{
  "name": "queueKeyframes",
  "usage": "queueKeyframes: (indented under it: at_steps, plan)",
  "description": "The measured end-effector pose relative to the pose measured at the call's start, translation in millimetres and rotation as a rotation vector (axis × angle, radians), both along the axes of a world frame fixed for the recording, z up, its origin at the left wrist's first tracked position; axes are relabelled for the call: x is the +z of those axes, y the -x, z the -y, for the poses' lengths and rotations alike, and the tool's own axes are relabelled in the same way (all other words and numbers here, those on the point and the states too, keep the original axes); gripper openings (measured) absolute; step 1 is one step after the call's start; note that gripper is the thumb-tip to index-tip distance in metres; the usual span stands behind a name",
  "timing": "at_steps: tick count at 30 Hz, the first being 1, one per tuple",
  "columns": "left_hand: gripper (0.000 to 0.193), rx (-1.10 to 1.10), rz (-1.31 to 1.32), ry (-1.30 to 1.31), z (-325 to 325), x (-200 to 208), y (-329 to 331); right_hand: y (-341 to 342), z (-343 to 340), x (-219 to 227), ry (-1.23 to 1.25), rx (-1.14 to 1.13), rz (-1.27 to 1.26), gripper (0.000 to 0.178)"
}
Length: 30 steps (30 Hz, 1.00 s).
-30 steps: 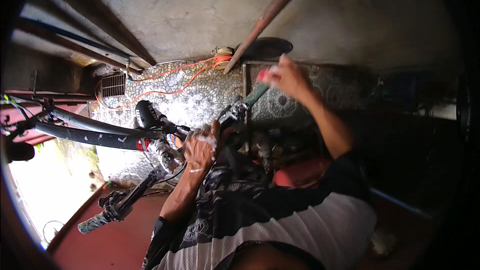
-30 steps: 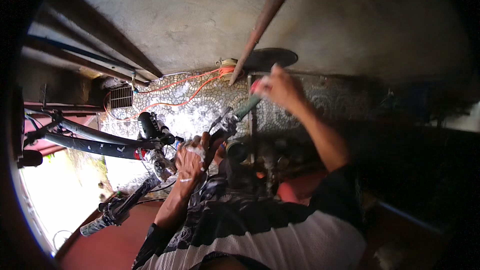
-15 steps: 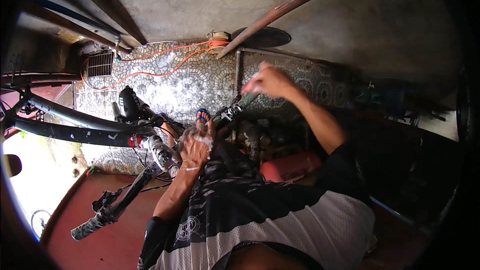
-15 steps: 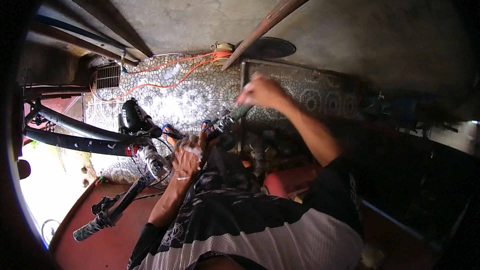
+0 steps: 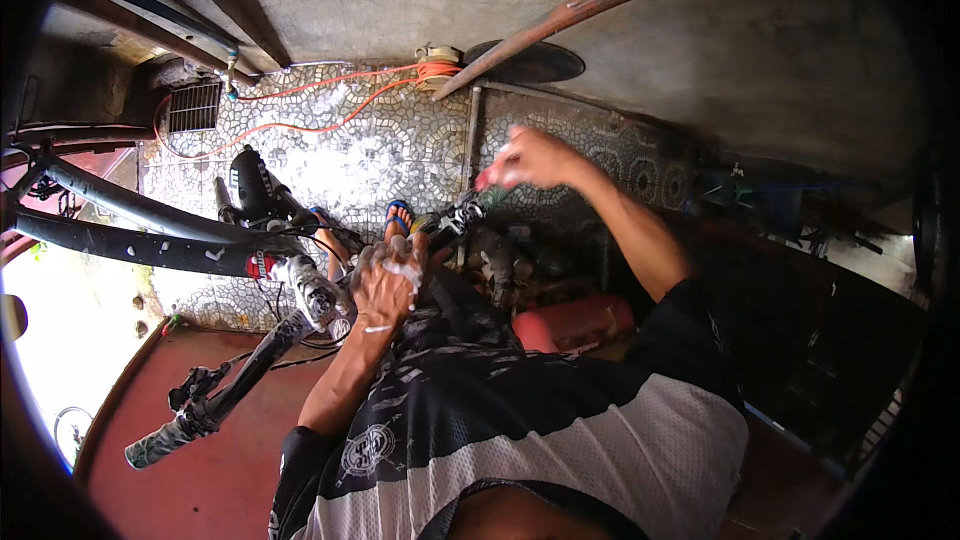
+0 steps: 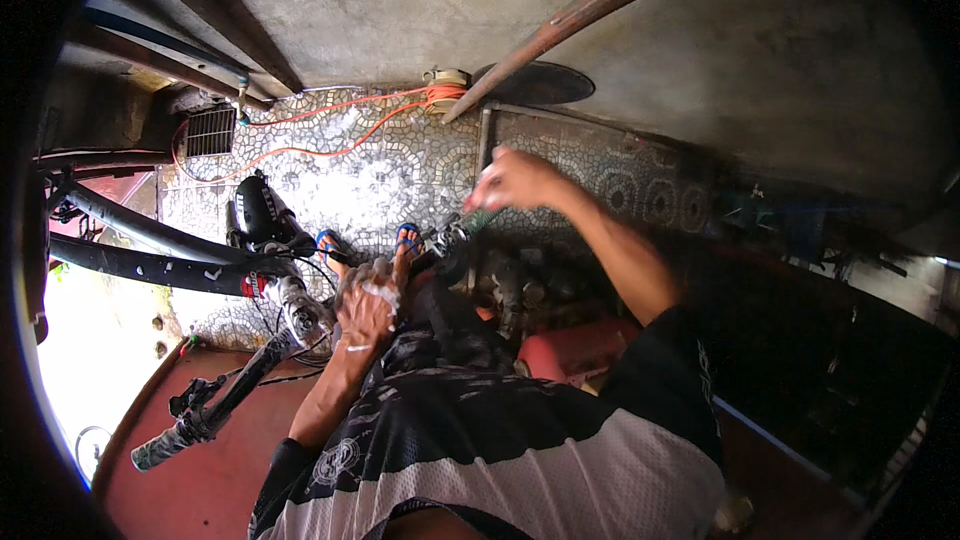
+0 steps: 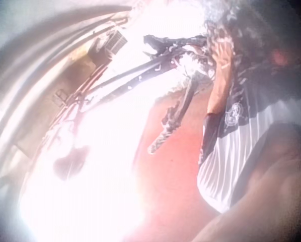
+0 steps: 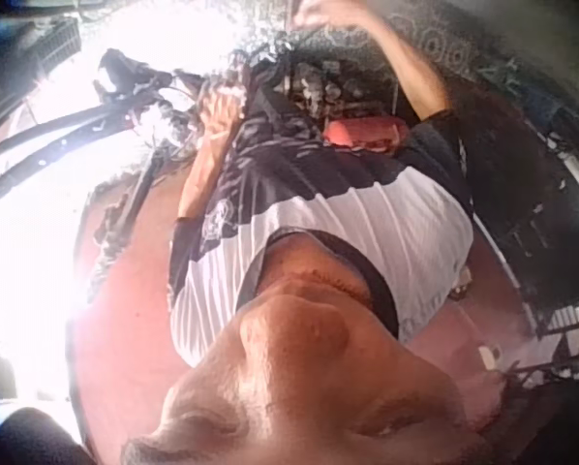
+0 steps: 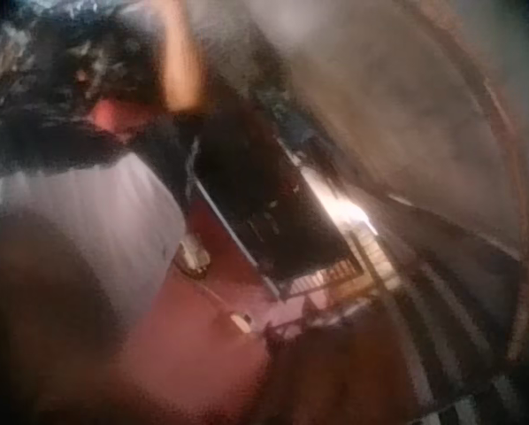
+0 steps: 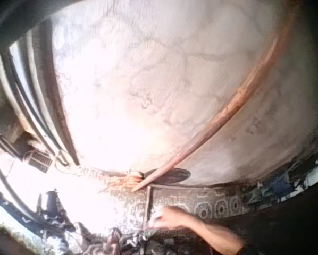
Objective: The person scrubs a bicycle with a sponge and a brush, applying soapy water to the frame, handlebars, and seat. The person moves around the bicycle to clean different sections, including the handlebar grips and the rear frame.
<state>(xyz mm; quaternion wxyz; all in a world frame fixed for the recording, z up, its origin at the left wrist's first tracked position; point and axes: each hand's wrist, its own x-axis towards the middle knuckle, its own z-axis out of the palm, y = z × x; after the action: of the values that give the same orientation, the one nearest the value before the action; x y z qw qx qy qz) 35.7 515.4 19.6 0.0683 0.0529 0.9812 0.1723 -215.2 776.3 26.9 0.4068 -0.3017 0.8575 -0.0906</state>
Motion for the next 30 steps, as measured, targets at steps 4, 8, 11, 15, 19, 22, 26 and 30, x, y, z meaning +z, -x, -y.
queueKeyframes:
  at_steps: [4,8,11,15,19,22,26,30]
  plan:
    - [0.047,-0.004,0.004,-0.026,1,4,3,5,-10,1,0.193,-0.011,0.105,0.027]
    - [0.048,0.006,0.05,-0.038,2,3,4,-9,-12,9,0.125,-0.109,-0.039,0.036]
    - [0.046,-0.017,0.034,-0.032,3,0,4,-32,-10,13,0.253,-0.118,-0.058,0.031]
    - [0.046,0.03,0.005,-0.016,3,-4,6,-79,-5,13,0.157,-0.439,-0.477,0.034]
    - [0.049,0.022,-0.002,0.0,2,-1,12,-115,3,6,0.452,-0.34,-0.384,0.036]
    - [0.05,0.033,-0.03,-0.043,5,5,20,-116,1,-5,0.413,-0.482,-0.571,0.037]
    - [0.049,0.024,-0.01,0.007,4,14,26,-122,2,-19,0.414,-0.691,-0.663,0.036]
    - [0.043,0.064,-0.045,-0.047,1,20,31,-131,10,-24,0.487,-0.748,-0.6,0.036]
